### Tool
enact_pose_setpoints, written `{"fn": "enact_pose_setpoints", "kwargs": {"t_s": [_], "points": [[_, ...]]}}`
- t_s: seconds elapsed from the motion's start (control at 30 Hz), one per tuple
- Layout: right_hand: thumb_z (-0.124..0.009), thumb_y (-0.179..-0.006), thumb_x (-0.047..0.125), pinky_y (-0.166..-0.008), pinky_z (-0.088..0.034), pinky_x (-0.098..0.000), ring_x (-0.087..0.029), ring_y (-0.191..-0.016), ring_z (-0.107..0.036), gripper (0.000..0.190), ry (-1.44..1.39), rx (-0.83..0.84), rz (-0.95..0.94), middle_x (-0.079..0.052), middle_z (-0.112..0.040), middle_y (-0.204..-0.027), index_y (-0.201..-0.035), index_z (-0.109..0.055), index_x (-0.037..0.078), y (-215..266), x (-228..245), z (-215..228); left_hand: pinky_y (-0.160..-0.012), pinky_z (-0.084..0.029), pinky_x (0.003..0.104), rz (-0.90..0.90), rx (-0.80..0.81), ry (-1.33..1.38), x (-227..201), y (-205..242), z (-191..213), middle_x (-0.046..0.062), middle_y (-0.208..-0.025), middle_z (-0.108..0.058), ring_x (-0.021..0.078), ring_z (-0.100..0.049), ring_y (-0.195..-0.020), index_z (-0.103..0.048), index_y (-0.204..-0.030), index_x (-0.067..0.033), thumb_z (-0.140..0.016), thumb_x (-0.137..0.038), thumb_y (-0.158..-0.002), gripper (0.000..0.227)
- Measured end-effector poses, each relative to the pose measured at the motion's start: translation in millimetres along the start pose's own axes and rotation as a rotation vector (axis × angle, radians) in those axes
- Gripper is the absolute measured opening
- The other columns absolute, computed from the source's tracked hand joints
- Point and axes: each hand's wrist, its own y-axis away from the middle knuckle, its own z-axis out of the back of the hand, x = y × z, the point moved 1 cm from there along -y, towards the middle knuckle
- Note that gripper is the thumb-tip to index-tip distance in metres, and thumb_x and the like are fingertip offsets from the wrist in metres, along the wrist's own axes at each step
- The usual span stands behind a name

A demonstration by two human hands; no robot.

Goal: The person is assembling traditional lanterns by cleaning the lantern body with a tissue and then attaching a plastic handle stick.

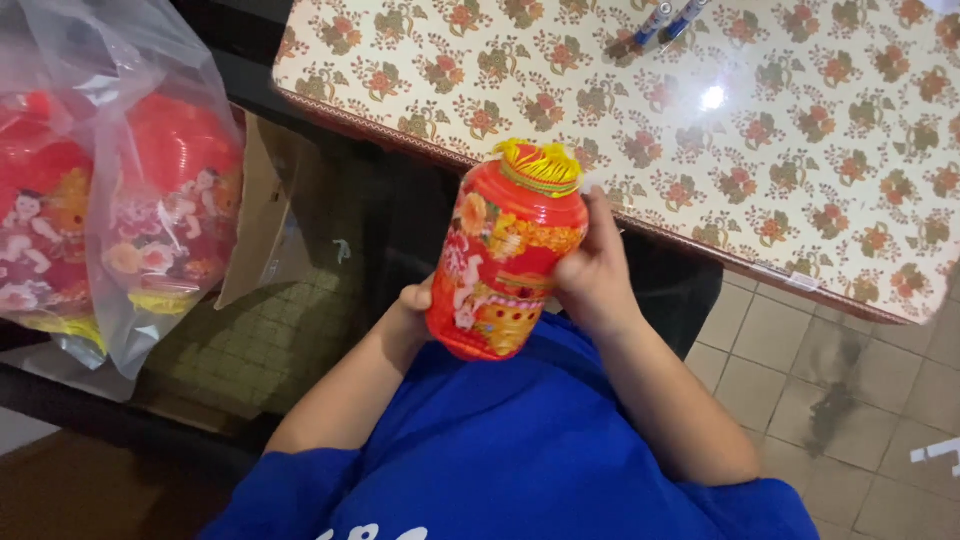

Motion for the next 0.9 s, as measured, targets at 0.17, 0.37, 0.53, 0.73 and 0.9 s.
{"fn": "enact_pose_setpoints", "kwargs": {"t_s": [0.17, 0.37, 0.53, 0.73, 0.9], "points": [[-0.088, -0.079, 0.012, -0.109, -0.051, -0.0495, -0.026, -0.131, -0.057, 0.084, 0.128, -0.043, 0.020, -0.015, -0.057, -0.139, -0.145, -0.036, 0.007, -7, 20, -26, -0.103, -0.052, 0.053, 0.021, -0.063, -0.003, 8, 4, 15, 0.025, -0.138, -0.057, 0.0338, -0.061, -0.124, -0.038, -0.153, -0.0049, -0.077, -0.041, -0.077, 0.092], [-0.091, -0.079, 0.008, -0.116, -0.045, -0.0479, -0.024, -0.134, -0.050, 0.104, 0.358, -0.109, 0.146, -0.017, -0.050, -0.144, -0.156, -0.021, 0.003, -5, 6, -24, -0.118, -0.042, 0.046, -0.095, -0.051, -0.510, -38, -6, -16, 0.011, -0.154, -0.046, 0.0258, -0.048, -0.140, -0.022, -0.162, -0.0132, -0.101, -0.028, -0.062, 0.129], [-0.087, -0.082, 0.022, -0.116, -0.041, -0.0615, -0.041, -0.141, -0.045, 0.121, 0.574, 0.189, 0.223, -0.030, -0.044, -0.151, -0.164, -0.001, 0.001, -15, 37, -48, -0.114, -0.047, 0.049, -0.164, -0.071, -0.251, -17, 0, -6, 0.018, -0.150, -0.052, 0.0300, -0.052, -0.136, -0.018, -0.164, -0.0142, -0.098, -0.004, -0.059, 0.133], [-0.079, -0.091, 0.038, -0.123, -0.031, -0.0662, -0.064, -0.152, -0.013, 0.107, 1.023, 0.415, 0.422, -0.041, 0.002, -0.166, -0.168, -0.009, 0.014, 8, 26, -52, -0.118, -0.044, 0.048, -0.236, -0.086, -0.099, -25, -9, 0, 0.019, -0.156, -0.045, 0.0269, -0.052, -0.138, -0.017, -0.163, -0.0087, -0.089, -0.031, -0.073, 0.118], [-0.079, -0.087, 0.040, -0.117, -0.030, -0.0741, -0.057, -0.146, -0.034, 0.086, 1.210, 0.465, 0.674, -0.036, -0.033, -0.159, -0.150, -0.045, -0.007, 7, 28, -42, -0.114, -0.047, 0.045, -0.216, -0.009, -0.045, -33, -17, -12, 0.020, -0.147, -0.055, 0.0272, -0.058, -0.133, -0.028, -0.160, -0.0059, -0.086, -0.037, -0.074, 0.108]]}}
